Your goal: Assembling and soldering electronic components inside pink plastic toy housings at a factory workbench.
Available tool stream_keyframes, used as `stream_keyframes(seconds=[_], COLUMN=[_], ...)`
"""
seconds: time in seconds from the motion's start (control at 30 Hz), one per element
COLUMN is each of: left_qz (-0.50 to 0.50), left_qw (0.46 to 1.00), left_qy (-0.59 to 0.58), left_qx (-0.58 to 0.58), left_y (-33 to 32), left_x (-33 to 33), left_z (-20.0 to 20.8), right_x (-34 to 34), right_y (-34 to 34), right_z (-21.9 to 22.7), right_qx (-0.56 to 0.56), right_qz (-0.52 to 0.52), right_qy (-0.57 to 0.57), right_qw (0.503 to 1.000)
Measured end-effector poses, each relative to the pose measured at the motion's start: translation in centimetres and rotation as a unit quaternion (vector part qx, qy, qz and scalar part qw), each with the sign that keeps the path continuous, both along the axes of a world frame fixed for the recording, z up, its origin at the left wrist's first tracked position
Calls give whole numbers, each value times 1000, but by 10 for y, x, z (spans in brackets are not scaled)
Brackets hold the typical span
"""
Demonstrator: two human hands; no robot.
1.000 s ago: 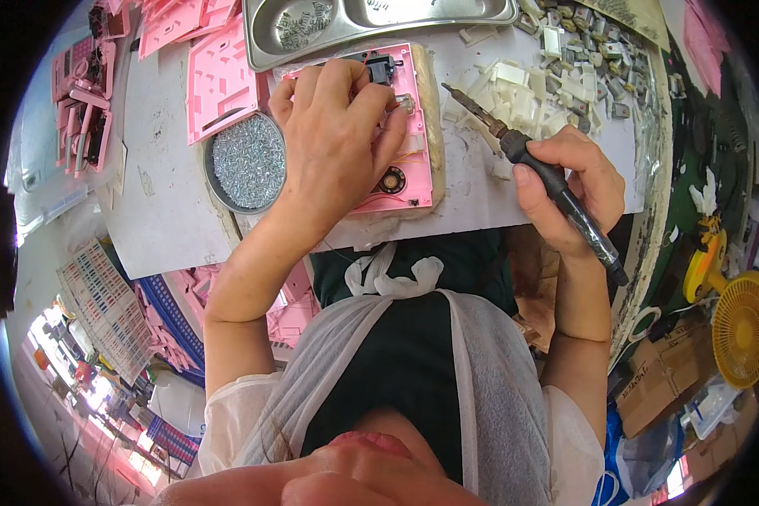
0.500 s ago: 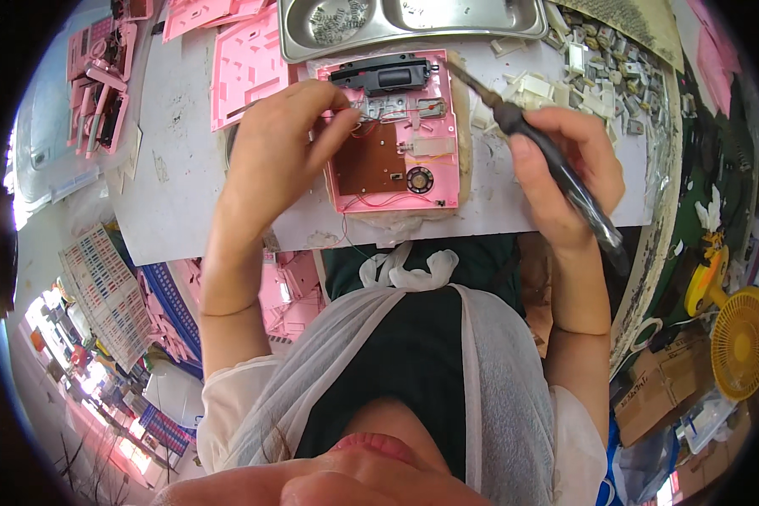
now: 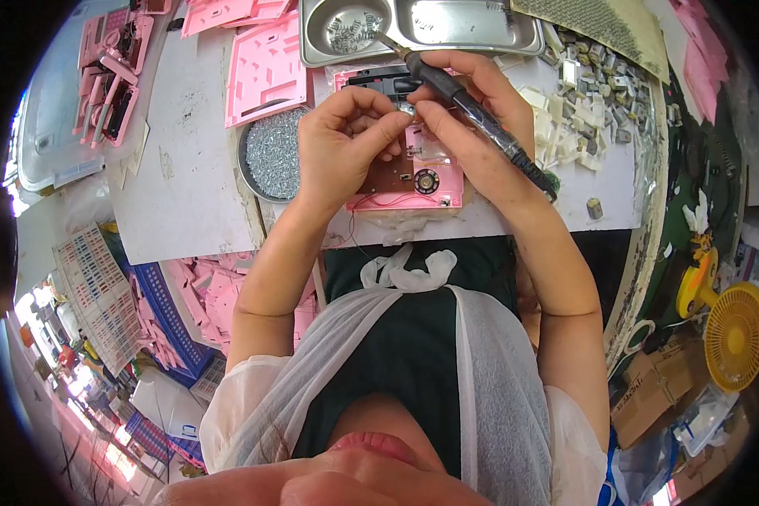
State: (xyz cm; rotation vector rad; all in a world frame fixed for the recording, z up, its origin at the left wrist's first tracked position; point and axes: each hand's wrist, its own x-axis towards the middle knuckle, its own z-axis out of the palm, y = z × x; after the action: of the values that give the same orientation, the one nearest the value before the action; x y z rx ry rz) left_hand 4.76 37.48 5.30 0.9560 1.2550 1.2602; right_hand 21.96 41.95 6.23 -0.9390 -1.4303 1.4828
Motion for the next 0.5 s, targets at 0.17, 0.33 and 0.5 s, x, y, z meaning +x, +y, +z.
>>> stream_keyframes(seconds=[0.17,0.33,0.5], left_qz=[-2,-4,-9], left_qw=[993,932,952], left_qy=[108,307,260], left_qx=[54,192,164], left_y=[1,4,-2], left_x=[-3,-1,6], left_z=[-5,-8,2], right_x=[-4,-8,-7], right_y=[0,1,3], right_z=[-1,-4,-2], right_qx=[29,53,62], right_qz=[-20,-51,-60], right_qy=[7,3,-22], right_qw=[999,997,996])
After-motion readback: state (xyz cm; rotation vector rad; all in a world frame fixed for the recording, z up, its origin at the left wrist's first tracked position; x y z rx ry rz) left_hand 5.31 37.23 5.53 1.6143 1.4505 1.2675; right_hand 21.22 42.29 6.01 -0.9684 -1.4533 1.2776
